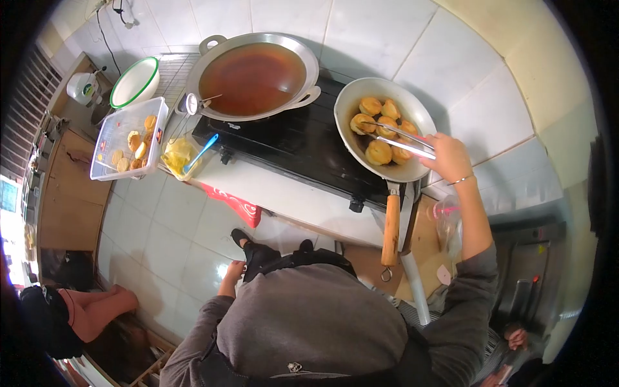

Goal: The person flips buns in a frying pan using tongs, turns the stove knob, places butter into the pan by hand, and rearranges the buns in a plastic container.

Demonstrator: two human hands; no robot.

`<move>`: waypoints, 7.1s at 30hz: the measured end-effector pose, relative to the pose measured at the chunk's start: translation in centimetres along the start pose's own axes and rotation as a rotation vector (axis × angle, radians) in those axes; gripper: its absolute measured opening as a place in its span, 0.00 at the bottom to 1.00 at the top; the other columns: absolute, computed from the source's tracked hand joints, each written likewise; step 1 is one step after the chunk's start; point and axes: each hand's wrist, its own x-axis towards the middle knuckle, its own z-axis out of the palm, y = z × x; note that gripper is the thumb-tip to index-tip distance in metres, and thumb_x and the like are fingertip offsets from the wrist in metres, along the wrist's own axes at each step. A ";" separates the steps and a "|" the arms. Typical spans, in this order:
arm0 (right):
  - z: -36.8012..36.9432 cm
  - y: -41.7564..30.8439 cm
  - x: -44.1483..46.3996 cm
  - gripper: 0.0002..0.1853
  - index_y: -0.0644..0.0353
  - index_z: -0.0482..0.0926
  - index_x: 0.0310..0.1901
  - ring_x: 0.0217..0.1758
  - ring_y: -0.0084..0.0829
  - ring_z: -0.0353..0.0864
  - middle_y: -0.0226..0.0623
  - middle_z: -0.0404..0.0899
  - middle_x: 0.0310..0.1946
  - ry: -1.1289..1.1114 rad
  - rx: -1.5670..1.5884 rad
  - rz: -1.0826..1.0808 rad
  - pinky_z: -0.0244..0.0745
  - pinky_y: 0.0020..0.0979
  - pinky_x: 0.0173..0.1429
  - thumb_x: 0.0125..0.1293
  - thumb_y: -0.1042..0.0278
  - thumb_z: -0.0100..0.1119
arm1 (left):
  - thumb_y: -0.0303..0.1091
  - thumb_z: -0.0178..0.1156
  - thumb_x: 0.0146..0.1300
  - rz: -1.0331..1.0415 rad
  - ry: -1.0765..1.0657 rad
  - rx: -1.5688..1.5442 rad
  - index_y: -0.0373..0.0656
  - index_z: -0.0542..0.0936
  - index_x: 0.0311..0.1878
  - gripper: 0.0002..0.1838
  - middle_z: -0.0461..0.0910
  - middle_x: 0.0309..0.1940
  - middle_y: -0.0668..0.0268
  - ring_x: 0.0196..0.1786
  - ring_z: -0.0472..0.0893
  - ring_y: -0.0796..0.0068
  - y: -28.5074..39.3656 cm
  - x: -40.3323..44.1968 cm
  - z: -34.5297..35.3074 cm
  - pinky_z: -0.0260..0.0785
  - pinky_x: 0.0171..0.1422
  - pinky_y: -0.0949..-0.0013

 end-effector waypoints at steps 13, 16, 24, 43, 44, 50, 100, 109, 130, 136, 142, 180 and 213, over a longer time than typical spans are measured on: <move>0.9 5.6 1.3 0.16 0.62 0.79 0.38 0.13 0.17 0.69 0.29 0.71 0.15 -0.316 0.692 0.416 0.62 0.19 0.16 0.48 0.62 0.62 | 0.37 0.56 0.48 0.116 0.234 -0.029 0.34 0.77 0.33 0.15 0.75 0.22 0.63 0.23 0.74 0.73 -1.8 -0.3 2.9 0.65 0.27 0.70; 0.4 4.7 1.2 0.17 0.63 0.78 0.39 0.15 0.19 0.70 0.30 0.72 0.17 -0.284 0.648 0.357 0.65 0.21 0.19 0.47 0.63 0.62 | 0.36 0.55 0.48 0.100 0.220 -0.088 0.34 0.76 0.30 0.13 0.74 0.21 0.64 0.22 0.72 0.73 -2.4 0.0 2.8 0.64 0.26 0.70; -1.4 -2.0 -1.1 0.23 0.60 0.74 0.40 0.29 0.43 0.74 0.41 0.73 0.29 -0.066 -0.010 -0.005 0.70 0.37 0.33 0.40 0.60 0.65 | 0.36 0.55 0.49 0.095 0.177 -0.042 0.39 0.74 0.23 0.09 0.69 0.16 0.68 0.19 0.69 0.76 -0.9 -2.2 2.7 0.59 0.20 0.71; -1.2 3.0 -2.2 0.23 0.60 0.74 0.41 0.29 0.39 0.76 0.38 0.73 0.29 0.000 -0.190 0.016 0.71 0.35 0.32 0.39 0.66 0.65 | 0.38 0.54 0.51 0.083 0.119 0.141 0.36 0.76 0.33 0.14 0.72 0.21 0.65 0.21 0.71 0.73 -1.5 -2.8 2.1 0.62 0.20 0.69; -1.5 2.9 -2.1 0.23 0.61 0.74 0.40 0.29 0.39 0.76 0.38 0.73 0.29 0.000 -0.191 0.021 0.71 0.35 0.32 0.39 0.66 0.65 | 0.39 0.54 0.51 0.080 0.091 0.176 0.36 0.76 0.33 0.14 0.73 0.21 0.65 0.21 0.71 0.73 -1.4 -2.8 1.9 0.62 0.20 0.68; -1.7 2.6 -1.8 0.22 0.61 0.73 0.38 0.28 0.39 0.76 0.38 0.73 0.28 -0.037 -0.231 0.044 0.71 0.35 0.32 0.38 0.65 0.66 | 0.39 0.54 0.51 0.127 0.114 0.176 0.35 0.77 0.33 0.15 0.73 0.19 0.63 0.20 0.72 0.69 -2.1 -3.1 2.1 0.64 0.21 0.66; -1.6 2.0 -1.2 0.24 0.61 0.77 0.40 0.32 0.40 0.75 0.41 0.75 0.27 -0.115 -0.149 0.113 0.70 0.35 0.36 0.38 0.60 0.66 | 0.40 0.53 0.52 0.028 0.127 -0.053 0.36 0.77 0.32 0.15 0.72 0.18 0.65 0.20 0.71 0.72 -4.4 -0.9 2.9 0.63 0.20 0.66; 0.4 7.3 -2.7 0.20 0.67 0.76 0.34 0.15 0.22 0.71 0.34 0.73 0.22 -0.362 0.885 0.467 0.66 0.22 0.19 0.54 0.54 0.58 | 0.41 0.54 0.52 0.036 0.112 0.034 0.36 0.74 0.41 0.18 0.76 0.28 0.61 0.30 0.75 0.67 -3.7 -2.5 2.9 0.69 0.31 0.61; 4.7 9.4 -1.3 0.24 0.68 0.74 0.33 0.11 0.22 0.69 0.39 0.75 0.18 -0.533 1.045 0.578 0.65 0.21 0.14 0.60 0.48 0.48 | 0.38 0.53 0.51 0.142 0.024 0.178 0.37 0.75 0.39 0.16 0.75 0.30 0.62 0.30 0.74 0.68 -3.7 -2.4 2.3 0.68 0.29 0.63; 4.8 9.1 -1.5 0.23 0.65 0.74 0.32 0.11 0.21 0.68 0.36 0.75 0.18 -0.514 0.980 0.578 0.62 0.20 0.13 0.59 0.47 0.48 | 0.38 0.52 0.51 0.446 -0.089 0.350 0.36 0.76 0.35 0.14 0.76 0.28 0.61 0.30 0.75 0.67 -6.7 0.1 1.1 0.69 0.30 0.62; 1.4 8.1 -6.1 0.23 0.66 0.74 0.34 0.12 0.20 0.68 0.35 0.75 0.19 -0.462 1.136 0.505 0.62 0.20 0.15 0.60 0.48 0.48 | 0.38 0.52 0.52 0.569 -0.064 0.505 0.35 0.76 0.33 0.14 0.75 0.24 0.60 0.27 0.74 0.67 -7.6 -0.7 0.9 0.68 0.28 0.60; -1.1 2.1 -8.9 0.27 0.67 0.76 0.40 0.29 0.43 0.74 0.46 0.74 0.25 -0.017 0.149 0.155 0.69 0.37 0.34 0.34 0.61 0.63 | 0.40 0.54 0.50 0.380 -0.041 0.441 0.36 0.78 0.37 0.17 0.76 0.24 0.61 0.27 0.74 0.69 -5.6 1.3 1.0 0.67 0.28 0.66; 1.5 5.7 -8.1 0.19 0.68 0.75 0.44 0.19 0.15 0.69 0.27 0.74 0.25 -0.377 0.869 0.430 0.65 0.18 0.22 0.49 0.71 0.62 | 0.43 0.53 0.50 0.179 0.178 0.178 0.35 0.76 0.23 0.17 0.73 0.15 0.62 0.17 0.73 0.68 -3.1 -1.0 3.7 0.65 0.23 0.66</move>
